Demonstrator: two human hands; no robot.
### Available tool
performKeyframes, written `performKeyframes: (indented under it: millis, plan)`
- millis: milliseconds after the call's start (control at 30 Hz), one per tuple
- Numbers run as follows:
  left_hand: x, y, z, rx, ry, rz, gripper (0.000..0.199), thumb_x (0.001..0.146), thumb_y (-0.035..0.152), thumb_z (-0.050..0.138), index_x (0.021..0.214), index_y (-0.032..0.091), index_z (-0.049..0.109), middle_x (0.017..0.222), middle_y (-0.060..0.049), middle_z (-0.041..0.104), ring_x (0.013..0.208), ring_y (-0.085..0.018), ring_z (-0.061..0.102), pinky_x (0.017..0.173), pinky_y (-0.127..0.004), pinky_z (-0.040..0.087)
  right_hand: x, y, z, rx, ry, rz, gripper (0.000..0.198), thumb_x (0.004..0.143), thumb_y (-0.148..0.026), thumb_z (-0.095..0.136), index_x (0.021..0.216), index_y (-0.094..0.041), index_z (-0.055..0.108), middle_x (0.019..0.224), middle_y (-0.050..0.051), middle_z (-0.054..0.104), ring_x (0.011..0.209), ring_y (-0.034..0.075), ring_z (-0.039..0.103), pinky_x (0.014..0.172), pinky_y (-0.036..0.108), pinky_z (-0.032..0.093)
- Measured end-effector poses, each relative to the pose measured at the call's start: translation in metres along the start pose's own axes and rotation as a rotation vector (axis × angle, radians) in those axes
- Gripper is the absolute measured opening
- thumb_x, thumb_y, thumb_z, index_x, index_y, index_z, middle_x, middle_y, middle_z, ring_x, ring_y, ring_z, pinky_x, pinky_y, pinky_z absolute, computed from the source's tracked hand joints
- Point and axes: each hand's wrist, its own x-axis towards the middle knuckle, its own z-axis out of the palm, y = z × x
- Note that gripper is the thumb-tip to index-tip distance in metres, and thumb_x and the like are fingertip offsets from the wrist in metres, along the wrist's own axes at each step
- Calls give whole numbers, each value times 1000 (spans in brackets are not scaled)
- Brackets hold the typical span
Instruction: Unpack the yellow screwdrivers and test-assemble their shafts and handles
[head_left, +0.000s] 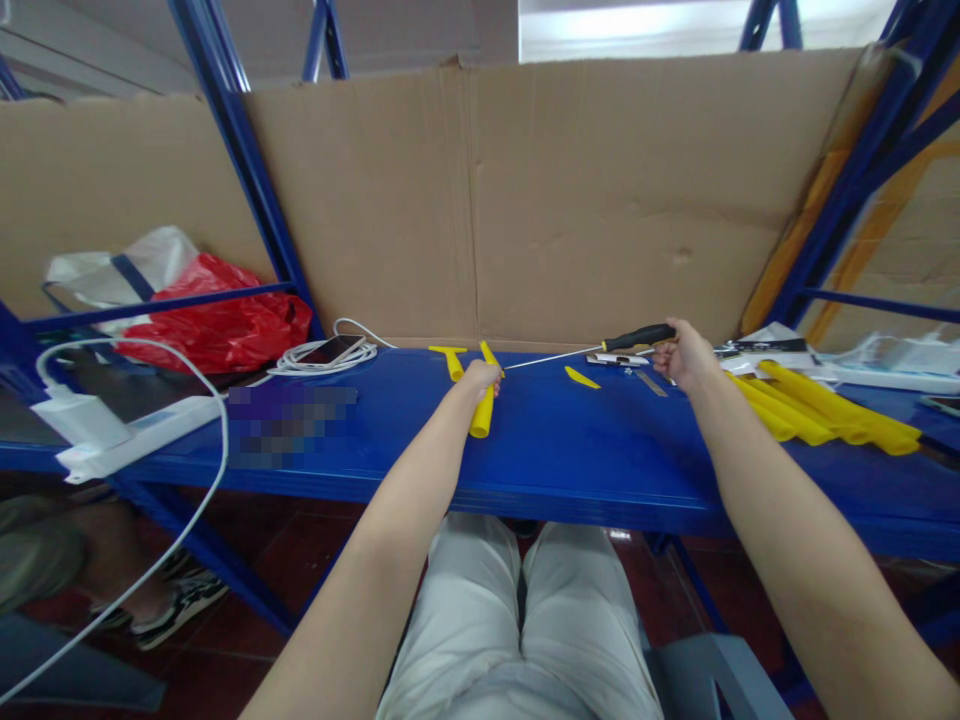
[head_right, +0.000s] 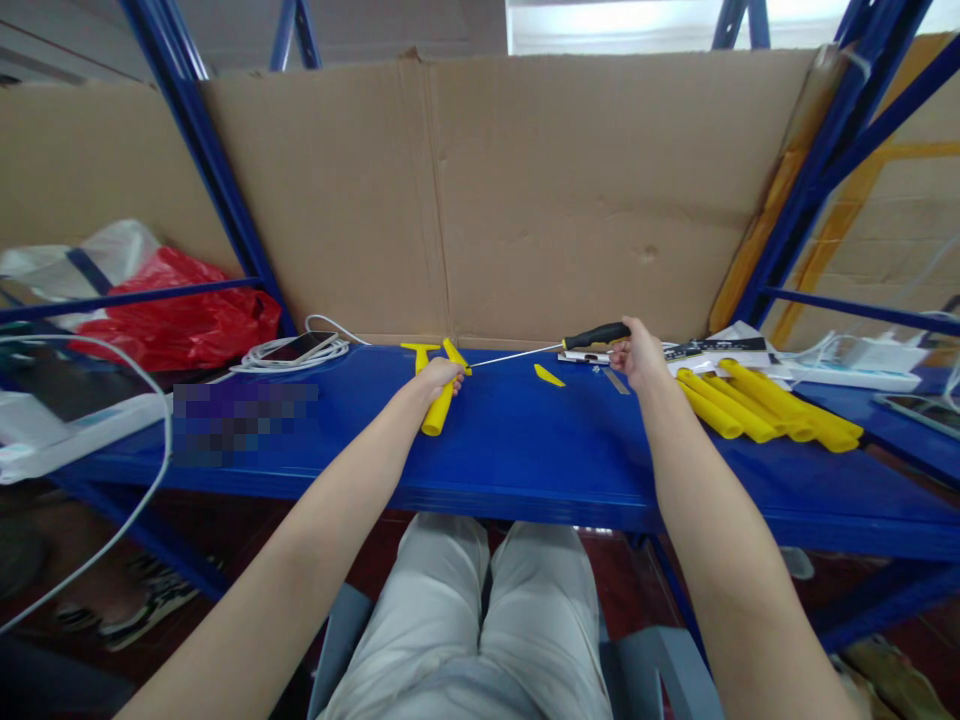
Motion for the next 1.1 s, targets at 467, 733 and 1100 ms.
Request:
performKeyframes:
  millis: [467,733,1100]
  plan:
    - [-1,0,0,1,13,3,12,81,2,50,75,11,55,43,5,40,35,-7,37,42,-21,34,-11,-10,3,66,-43,3,33,84,-47,56,69,-22,41,43,-5,40,35,7,36,33,18,30]
    - [-2,0,0,3,14,8,13,82,2,47,78,10,57,43,5,40,36,-7,37,43,-21,35,-20,-15,7,83,-131,-81,40,82,-50,57,63,-22,36,44,-5,39,36,8,34,34,20,31]
    - [0,0,0,14,12,5,11,80,2,51,77,10,57,43,5,41,36,-7,37,43,-21,35,-13,-8,6,75,-41,-152,40,74,-48,68,63,-22,39,41,-9,34,33,6,31,31,19,26]
